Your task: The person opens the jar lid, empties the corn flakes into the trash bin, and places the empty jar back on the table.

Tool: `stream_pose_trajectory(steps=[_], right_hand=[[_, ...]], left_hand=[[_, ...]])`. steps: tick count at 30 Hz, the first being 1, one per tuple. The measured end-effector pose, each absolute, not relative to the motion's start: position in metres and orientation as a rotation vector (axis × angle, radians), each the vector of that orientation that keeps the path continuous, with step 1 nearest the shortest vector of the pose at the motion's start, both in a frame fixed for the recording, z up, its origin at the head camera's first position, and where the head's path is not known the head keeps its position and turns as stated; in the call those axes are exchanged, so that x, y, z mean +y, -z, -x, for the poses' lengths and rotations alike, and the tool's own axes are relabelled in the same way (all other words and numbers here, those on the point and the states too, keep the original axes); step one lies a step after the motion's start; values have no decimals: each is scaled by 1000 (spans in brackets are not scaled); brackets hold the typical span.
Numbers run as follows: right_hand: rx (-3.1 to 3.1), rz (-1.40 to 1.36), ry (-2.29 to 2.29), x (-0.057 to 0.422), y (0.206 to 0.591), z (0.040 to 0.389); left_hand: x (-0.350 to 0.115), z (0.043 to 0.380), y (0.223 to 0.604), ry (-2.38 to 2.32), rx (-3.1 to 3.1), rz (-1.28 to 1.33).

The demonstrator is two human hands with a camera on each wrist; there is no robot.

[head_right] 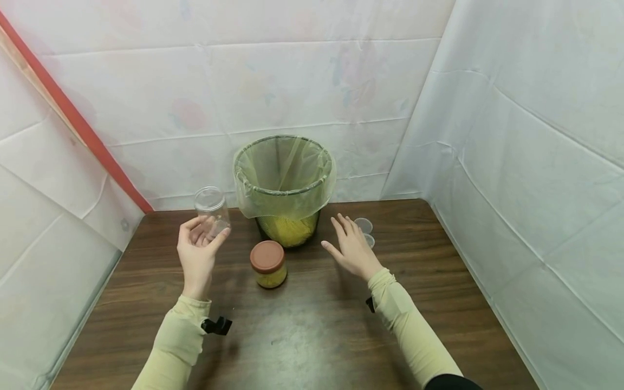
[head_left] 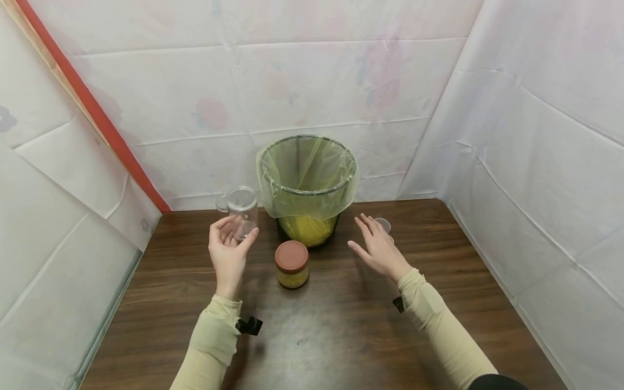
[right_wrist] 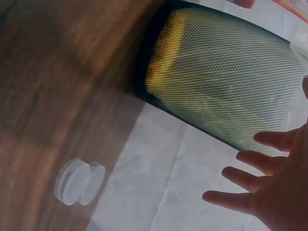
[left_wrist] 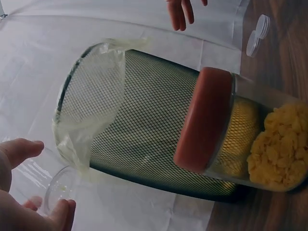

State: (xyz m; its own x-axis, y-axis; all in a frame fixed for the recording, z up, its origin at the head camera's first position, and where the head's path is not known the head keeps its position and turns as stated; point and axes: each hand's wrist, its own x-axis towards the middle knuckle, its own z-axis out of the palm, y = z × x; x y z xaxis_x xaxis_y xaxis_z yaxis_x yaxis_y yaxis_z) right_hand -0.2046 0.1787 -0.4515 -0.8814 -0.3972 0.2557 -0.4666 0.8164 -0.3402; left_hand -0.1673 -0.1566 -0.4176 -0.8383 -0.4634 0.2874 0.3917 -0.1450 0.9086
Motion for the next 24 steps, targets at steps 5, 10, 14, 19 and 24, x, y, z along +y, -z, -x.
stream_pose_trajectory(steps=[5,10,14,19,24], right_hand=[[-2815,-696,-586,182,464,204],[-2825,-701,-600,184,470,203],[-2825,-695,-602,187,473,201],[-2849,-671,-601,192,477,199],[-2866,-640,-598,199,482,198]], left_hand=[[-157,157,411,1867,-1751,-176],[-160,153,411,1703,-1841,-233],[-166,154,418,1679,-1840,-256],[-175,159,430,1687,-1839,-292],[-187,173,456,1618,-1873,-337]])
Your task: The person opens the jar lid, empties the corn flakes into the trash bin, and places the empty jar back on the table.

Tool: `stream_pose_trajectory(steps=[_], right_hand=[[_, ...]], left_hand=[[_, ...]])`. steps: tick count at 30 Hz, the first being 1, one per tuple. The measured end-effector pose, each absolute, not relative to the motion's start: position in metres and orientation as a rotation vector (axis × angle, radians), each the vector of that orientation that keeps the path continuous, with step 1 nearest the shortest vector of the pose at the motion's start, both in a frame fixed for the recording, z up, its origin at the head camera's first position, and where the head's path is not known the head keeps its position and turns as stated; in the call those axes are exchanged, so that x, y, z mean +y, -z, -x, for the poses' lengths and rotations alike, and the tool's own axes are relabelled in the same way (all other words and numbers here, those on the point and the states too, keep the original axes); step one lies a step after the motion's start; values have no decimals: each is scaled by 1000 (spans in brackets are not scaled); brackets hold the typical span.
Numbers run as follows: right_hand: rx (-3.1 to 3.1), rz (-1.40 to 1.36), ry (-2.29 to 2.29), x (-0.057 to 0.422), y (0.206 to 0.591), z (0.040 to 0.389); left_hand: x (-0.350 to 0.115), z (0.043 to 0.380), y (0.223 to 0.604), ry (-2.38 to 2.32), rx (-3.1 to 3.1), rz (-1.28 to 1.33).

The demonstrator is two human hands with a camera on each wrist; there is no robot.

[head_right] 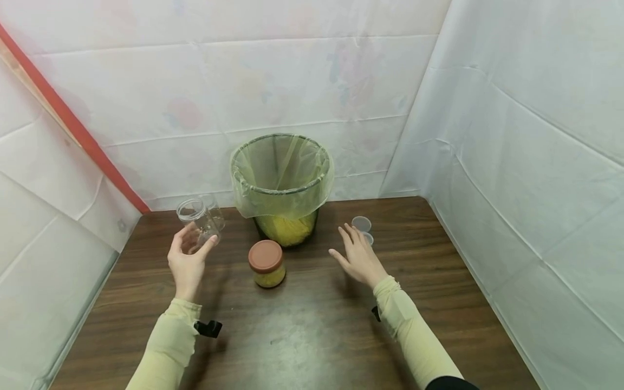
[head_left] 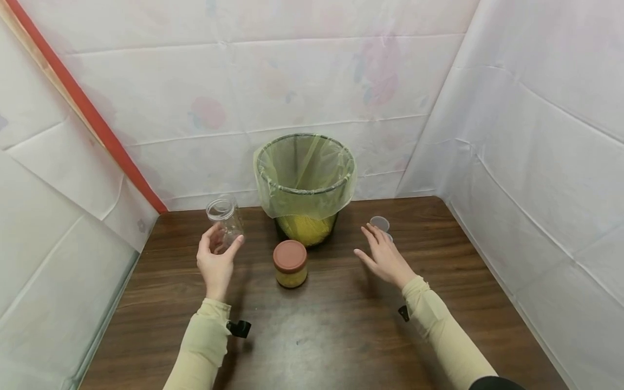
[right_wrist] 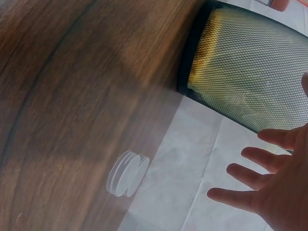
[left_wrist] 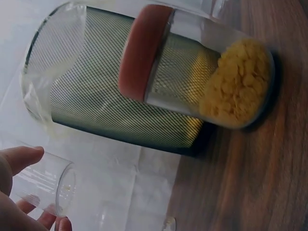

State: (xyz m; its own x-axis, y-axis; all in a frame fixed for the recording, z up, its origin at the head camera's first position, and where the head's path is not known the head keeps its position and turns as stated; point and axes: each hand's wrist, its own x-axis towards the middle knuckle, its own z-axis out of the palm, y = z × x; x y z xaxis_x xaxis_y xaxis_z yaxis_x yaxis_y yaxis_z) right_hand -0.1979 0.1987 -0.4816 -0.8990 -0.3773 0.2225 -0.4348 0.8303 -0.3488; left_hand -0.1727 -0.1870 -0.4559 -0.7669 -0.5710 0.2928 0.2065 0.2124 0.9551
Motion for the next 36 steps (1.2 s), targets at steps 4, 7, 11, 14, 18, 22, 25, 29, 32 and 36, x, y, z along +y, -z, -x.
stream_pose_trajectory(steps=[4,7,11,14,18,22,25,29,32,36], right_hand=[[-2839,-640,-581,203,486,198],[-2841,-632,-582,206,488,197],[-2866,-599,-608,210,489,194],[-2861,-576,-629,213,491,192],[-2849,-568,-644,216,495,189],[-2839,-555,-656,219,498,186],[-2831,-534,-672,222,501,184],[-2823,-517,-676,225,506,183],[-2826,-505,-683,227,509,182],[-2840,-483,-689,229,511,181]], left_hand=[[-191,173,457,1593,-1893,-342],[-194,176,460,1585,-1900,-363],[-202,186,475,1558,-1926,-428],[-206,190,480,1529,-1959,-474],[-210,196,488,1488,-2001,-532],[-214,205,495,1458,-2043,-585],[-215,212,500,1453,-2058,-610],[-218,218,505,1434,-2066,-636],[-220,222,508,1419,-2083,-665],[-223,225,512,1423,-2108,-709]])
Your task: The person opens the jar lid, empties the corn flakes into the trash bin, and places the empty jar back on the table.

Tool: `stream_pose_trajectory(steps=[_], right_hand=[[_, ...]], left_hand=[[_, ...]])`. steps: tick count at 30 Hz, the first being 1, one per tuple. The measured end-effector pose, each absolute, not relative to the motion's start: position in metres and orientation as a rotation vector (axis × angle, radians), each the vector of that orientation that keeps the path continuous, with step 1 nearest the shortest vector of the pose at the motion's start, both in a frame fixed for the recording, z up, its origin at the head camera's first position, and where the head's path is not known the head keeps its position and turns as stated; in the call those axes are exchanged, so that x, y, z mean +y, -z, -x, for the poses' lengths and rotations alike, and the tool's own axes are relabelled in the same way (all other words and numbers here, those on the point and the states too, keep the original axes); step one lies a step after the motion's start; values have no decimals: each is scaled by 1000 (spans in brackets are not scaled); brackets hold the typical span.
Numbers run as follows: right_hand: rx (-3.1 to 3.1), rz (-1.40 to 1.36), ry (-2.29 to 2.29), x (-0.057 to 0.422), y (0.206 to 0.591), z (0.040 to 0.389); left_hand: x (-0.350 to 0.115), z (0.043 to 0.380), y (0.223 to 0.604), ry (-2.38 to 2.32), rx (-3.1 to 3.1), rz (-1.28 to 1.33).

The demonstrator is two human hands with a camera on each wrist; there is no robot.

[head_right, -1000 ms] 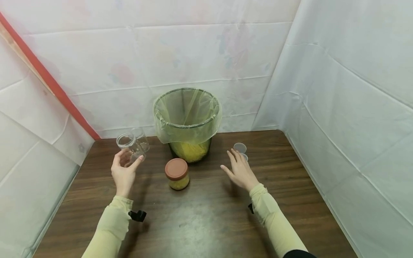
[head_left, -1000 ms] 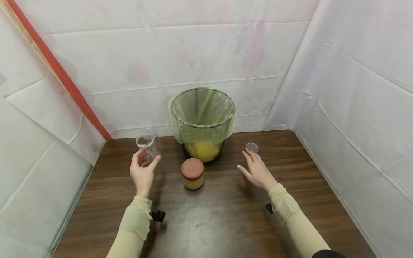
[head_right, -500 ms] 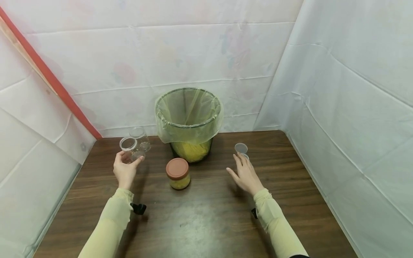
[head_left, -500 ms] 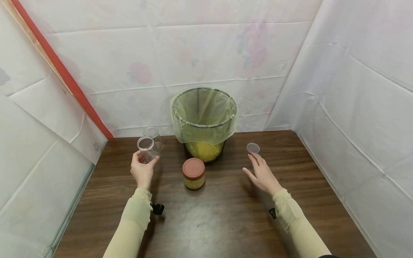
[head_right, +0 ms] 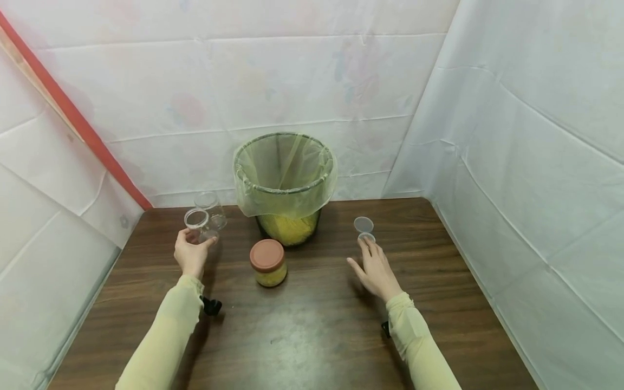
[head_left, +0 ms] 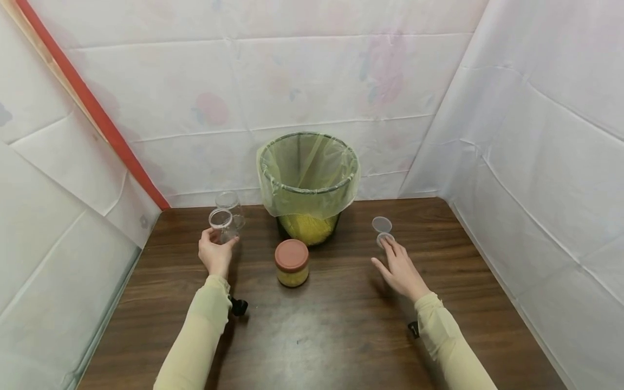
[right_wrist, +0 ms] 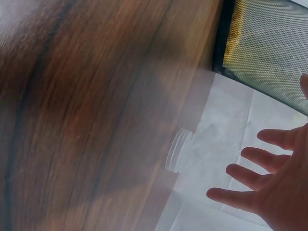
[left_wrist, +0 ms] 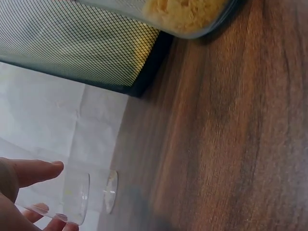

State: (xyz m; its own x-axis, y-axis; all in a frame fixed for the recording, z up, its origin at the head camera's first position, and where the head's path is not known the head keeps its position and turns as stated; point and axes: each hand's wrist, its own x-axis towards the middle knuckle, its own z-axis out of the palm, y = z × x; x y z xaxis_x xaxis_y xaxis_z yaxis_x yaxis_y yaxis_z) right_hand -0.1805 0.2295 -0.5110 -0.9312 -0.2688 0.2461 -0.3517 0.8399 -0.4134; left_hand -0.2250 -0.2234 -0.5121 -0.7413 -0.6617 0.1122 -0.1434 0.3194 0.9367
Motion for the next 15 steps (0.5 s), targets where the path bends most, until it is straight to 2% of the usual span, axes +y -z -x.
stream_pose_trajectory(steps=[15], right_hand=[[-2870,-422,-662,240,510,178]], left_hand=[[-229,239,520,1473,-2162,-808]])
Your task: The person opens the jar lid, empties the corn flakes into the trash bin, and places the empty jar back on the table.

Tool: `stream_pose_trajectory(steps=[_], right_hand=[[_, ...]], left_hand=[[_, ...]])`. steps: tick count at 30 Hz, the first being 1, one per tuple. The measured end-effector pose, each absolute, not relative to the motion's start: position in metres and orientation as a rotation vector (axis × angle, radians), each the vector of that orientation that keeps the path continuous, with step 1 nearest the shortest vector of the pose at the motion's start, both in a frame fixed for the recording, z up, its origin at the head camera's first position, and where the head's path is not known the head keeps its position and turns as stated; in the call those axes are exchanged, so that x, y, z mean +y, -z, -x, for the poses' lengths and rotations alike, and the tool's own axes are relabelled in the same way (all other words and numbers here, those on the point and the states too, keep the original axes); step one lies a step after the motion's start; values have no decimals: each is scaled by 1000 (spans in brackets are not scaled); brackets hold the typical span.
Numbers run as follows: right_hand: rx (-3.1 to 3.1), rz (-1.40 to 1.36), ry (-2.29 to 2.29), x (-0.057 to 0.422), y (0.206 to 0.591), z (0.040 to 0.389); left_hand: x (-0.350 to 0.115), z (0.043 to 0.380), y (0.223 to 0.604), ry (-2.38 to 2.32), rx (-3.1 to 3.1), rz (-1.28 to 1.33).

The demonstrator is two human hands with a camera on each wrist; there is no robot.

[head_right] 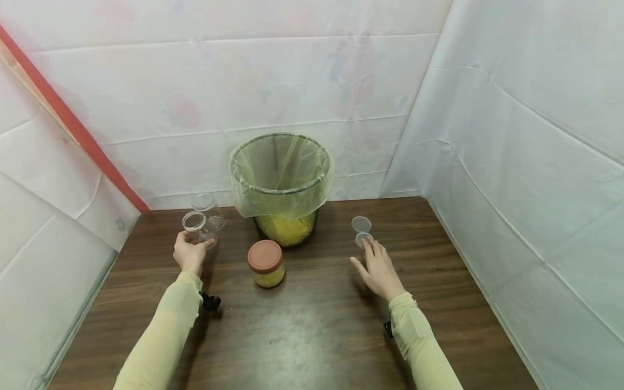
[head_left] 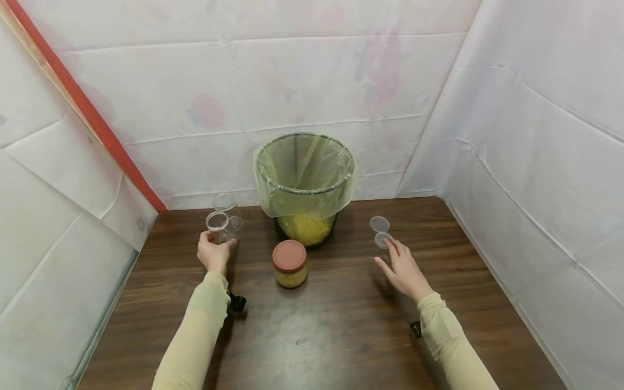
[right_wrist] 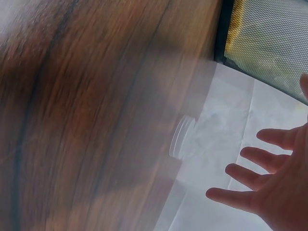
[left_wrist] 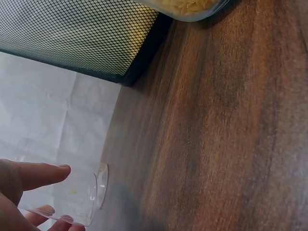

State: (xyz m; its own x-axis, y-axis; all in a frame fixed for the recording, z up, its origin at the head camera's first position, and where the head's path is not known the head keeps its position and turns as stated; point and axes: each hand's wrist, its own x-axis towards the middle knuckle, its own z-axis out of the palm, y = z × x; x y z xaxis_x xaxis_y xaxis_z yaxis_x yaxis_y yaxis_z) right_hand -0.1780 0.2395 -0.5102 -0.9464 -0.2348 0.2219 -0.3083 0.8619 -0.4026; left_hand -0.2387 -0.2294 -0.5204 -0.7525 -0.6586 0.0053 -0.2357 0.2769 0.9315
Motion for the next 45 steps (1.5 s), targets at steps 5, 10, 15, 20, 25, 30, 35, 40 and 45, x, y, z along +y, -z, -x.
stream_pose_trajectory(steps=[5,10,15,20,25,30,35,40,45], right_hand=[[-2872,-402,-668,242,508,177],[-2870,-387,-669,245,507,175],[-2873,-386,-674,246,507,175],[-2874,-381,-686,247,507,175],[-2865,-389,-680,248,508,176],[-2867,-389,-677,249,507,176],[-2866,-392,-677,249,506,177],[-2865,-392,-673,250,507,177],[-2873,-386,-685,250,506,177]], left_hand=[[-231,240,521,1491,-2179,-832],[-231,241,522,1499,-2190,-843],[-233,242,522,1526,-2196,-859],[-235,243,523,1527,-2214,-878],[-237,244,524,1531,-2226,-901],[-238,245,523,1537,-2246,-907],[-239,245,523,1535,-2263,-906],[-239,245,522,1538,-2271,-902],[-239,245,523,1539,-2272,-887]])
